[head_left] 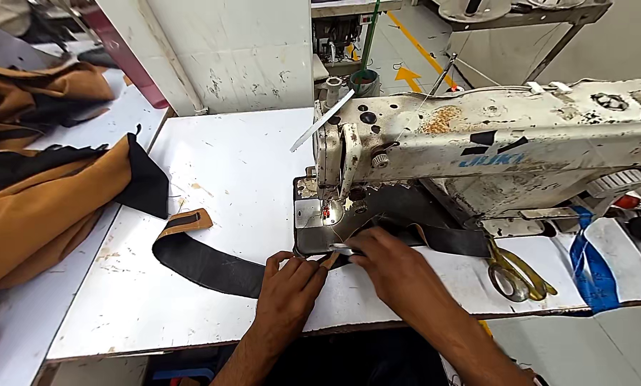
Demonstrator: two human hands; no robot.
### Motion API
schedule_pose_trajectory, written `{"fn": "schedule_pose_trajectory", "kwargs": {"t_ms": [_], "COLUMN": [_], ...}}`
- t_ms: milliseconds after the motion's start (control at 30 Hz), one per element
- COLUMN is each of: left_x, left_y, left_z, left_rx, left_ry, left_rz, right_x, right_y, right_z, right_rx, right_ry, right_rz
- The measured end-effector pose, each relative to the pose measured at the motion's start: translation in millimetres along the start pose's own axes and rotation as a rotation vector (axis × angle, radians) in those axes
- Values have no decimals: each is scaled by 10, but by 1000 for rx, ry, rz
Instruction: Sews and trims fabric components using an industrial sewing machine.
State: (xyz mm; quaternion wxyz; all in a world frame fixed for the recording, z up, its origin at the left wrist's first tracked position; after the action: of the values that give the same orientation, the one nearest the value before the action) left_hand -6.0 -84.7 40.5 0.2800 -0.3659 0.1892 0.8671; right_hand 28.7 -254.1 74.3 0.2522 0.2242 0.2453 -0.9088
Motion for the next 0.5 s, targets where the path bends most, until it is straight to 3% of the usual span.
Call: {"fn": "schedule_pose_trajectory", "kwargs": {"t_ms": [200, 300, 400, 500], "left_x": [4, -5, -2, 1], "left_y": [-32, 26, 88, 150], "left_z": [-22, -29, 1, 41], "left_rx": [44, 63, 59, 36], "left_ry": [-17, -33, -7, 20], "left_rz": [22, -20, -70, -132], "right_x": [580, 848, 900, 808], "right_y": [779, 1024, 948, 505], "right_z": [1050, 1314, 1191, 665], "right_rx": [91, 65, -58, -287], "right_ry": [275, 385, 253, 81], "right_rz": [-444, -648, -630, -558]}}
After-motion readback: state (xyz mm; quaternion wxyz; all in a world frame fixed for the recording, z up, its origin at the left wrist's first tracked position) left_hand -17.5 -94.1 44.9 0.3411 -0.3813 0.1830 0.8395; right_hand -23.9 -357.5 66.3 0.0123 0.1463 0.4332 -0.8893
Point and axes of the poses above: each hand's wrist, its own x-axis away from the middle knuckle, its own z-axis out of the back of the hand, y = z × x, the point moved 7 cm from there along -x, towards the middle knuckle, and after that the axes turned 9 degrees about y, right-handed, at the moved point
